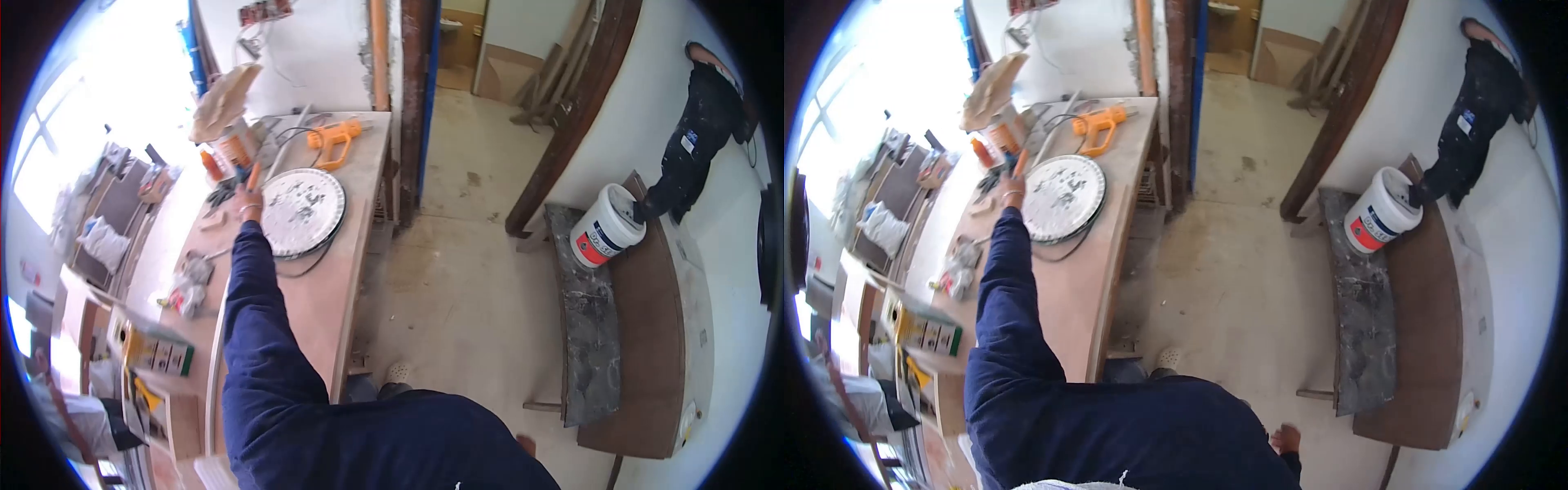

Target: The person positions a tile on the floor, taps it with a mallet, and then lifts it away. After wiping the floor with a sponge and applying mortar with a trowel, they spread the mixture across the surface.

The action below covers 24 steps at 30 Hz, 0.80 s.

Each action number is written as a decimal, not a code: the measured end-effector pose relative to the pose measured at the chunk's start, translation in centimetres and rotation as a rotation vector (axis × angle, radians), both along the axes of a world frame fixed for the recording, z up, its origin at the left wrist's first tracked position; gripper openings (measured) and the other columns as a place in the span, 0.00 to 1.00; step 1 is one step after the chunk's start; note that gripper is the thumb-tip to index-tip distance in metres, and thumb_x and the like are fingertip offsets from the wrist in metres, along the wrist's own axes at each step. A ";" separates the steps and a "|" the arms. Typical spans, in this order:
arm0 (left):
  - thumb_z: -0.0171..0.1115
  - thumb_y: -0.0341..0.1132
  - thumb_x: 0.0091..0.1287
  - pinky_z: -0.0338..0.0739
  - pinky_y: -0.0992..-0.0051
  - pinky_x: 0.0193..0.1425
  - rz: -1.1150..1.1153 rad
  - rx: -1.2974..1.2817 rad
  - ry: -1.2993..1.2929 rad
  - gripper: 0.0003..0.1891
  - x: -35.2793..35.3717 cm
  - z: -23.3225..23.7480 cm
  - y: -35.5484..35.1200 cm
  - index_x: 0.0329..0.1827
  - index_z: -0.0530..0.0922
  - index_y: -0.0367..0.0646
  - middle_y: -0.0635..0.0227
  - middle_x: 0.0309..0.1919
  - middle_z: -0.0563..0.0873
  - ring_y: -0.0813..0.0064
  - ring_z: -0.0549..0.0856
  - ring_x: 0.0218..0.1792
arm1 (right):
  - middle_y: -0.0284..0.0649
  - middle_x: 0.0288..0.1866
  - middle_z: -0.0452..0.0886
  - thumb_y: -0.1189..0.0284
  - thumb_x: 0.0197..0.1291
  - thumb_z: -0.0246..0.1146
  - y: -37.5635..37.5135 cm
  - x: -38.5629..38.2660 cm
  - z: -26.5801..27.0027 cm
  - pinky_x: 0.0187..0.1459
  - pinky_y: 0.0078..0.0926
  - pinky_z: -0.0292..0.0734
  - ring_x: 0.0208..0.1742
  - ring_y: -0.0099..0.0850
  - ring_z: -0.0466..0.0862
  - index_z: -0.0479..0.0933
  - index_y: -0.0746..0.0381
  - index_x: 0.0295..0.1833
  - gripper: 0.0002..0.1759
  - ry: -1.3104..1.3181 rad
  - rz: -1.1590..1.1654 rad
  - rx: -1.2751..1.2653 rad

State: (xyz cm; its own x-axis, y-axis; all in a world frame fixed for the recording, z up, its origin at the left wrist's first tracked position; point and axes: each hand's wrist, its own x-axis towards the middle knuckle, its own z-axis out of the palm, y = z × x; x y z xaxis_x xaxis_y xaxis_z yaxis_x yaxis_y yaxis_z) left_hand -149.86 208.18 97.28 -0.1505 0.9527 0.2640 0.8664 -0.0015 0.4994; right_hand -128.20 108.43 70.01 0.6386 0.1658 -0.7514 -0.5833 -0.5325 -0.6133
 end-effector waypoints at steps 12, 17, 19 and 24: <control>0.59 0.45 0.62 0.80 0.64 0.38 -0.430 0.057 0.032 0.24 -2.0 -3.3 18.3 0.53 0.77 0.33 0.46 0.38 0.86 0.55 0.86 0.38 | 0.45 0.28 0.78 0.60 0.64 0.53 -7.1 -14.9 4.4 0.20 0.44 0.76 0.23 0.41 0.81 0.72 0.62 0.40 0.15 0.166 -0.596 -0.140; 0.55 0.42 0.65 0.80 0.66 0.36 -0.579 0.456 -0.288 0.21 2.5 7.8 16.1 0.54 0.77 0.33 0.47 0.38 0.86 0.55 0.86 0.37 | 0.42 0.42 0.81 0.63 0.67 0.50 -2.5 -9.7 6.6 0.26 0.39 0.78 0.36 0.38 0.85 0.70 0.58 0.54 0.15 0.068 -0.546 -0.198; 0.54 0.40 0.66 0.81 0.67 0.36 -0.657 0.609 -0.446 0.20 4.3 12.0 13.4 0.54 0.77 0.33 0.47 0.39 0.86 0.55 0.86 0.37 | 0.41 0.41 0.81 0.66 0.66 0.52 -3.4 -8.6 6.0 0.26 0.38 0.78 0.36 0.36 0.85 0.71 0.59 0.51 0.12 0.025 -0.605 -0.011; 0.49 0.37 0.69 0.81 0.69 0.39 -0.747 0.750 -0.317 0.18 13.4 18.1 -1.3 0.57 0.75 0.36 0.53 0.46 0.83 0.59 0.85 0.42 | 0.39 0.37 0.82 0.70 0.60 0.56 -10.8 -11.9 -3.5 0.25 0.36 0.78 0.33 0.33 0.85 0.73 0.60 0.50 0.13 -0.198 -0.332 -0.026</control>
State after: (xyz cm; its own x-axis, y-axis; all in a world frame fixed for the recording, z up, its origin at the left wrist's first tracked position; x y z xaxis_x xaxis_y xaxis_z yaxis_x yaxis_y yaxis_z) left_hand -136.48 206.89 115.38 0.2326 0.4464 0.8641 0.3540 -0.8664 0.3522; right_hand -140.11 97.68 66.50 0.7877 -0.0925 -0.6090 -0.5981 -0.3515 -0.7202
